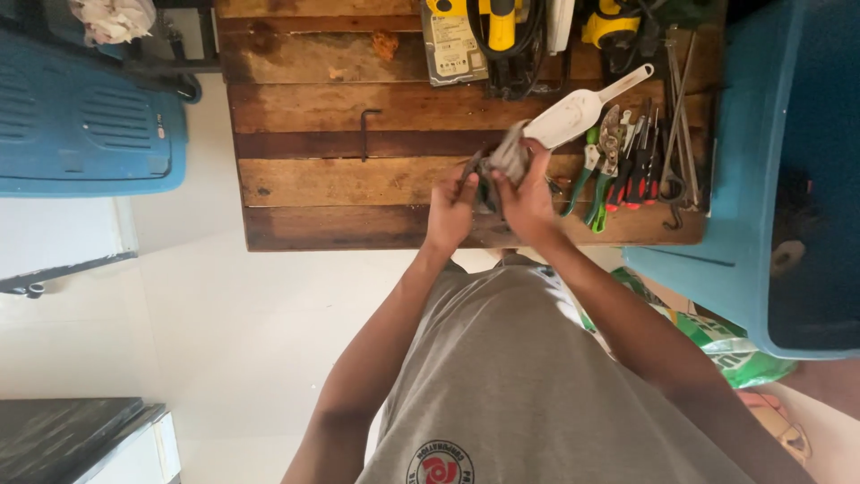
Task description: Repairing and cleaning a circular saw on a workbench.
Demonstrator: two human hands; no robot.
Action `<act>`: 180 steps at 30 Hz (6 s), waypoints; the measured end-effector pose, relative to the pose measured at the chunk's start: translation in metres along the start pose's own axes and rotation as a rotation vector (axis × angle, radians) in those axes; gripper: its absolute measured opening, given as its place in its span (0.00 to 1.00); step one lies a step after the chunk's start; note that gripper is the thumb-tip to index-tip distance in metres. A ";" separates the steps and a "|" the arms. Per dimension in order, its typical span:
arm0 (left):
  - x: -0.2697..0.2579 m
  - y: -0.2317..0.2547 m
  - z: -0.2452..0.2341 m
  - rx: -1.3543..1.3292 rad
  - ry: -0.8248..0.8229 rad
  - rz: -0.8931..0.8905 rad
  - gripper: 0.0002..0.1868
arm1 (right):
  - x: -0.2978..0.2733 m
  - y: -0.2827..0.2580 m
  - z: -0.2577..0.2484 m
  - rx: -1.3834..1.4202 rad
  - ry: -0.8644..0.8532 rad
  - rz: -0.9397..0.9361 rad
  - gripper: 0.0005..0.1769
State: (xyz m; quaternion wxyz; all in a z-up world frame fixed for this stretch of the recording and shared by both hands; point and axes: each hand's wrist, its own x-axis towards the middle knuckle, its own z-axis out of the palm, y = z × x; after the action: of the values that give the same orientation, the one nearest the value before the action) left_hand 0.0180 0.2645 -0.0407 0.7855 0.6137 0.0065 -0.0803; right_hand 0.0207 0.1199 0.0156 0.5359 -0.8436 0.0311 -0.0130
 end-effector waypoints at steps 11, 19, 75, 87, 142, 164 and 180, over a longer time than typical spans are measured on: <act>0.018 0.036 -0.002 0.101 0.056 -0.248 0.31 | -0.014 0.008 0.004 0.117 0.097 0.215 0.21; 0.018 0.028 -0.001 -0.924 -0.255 -0.431 0.38 | -0.026 -0.042 0.007 -0.257 -0.265 -0.388 0.27; 0.060 0.037 -0.071 -0.666 -0.083 -0.282 0.33 | 0.002 0.032 0.014 -0.593 -0.336 0.076 0.25; 0.054 0.018 -0.021 0.034 -0.052 -0.316 0.19 | -0.014 0.081 -0.018 0.515 -0.107 0.437 0.20; 0.024 -0.076 0.355 0.159 -0.603 -0.525 0.12 | -0.097 0.521 -0.346 0.471 0.594 0.946 0.11; 0.002 -0.085 0.290 0.277 -0.293 -0.483 0.12 | -0.066 0.592 -0.281 -0.557 -0.012 0.768 0.20; -0.008 -0.080 0.267 0.195 -0.263 -0.570 0.11 | -0.043 0.572 -0.335 0.149 0.202 0.889 0.32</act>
State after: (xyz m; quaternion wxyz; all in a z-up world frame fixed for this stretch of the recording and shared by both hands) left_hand -0.0244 -0.0110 -0.0507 0.6631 0.6437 0.0687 -0.3758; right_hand -0.0630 -0.4224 -0.3590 0.5430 -0.7019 0.4411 0.1336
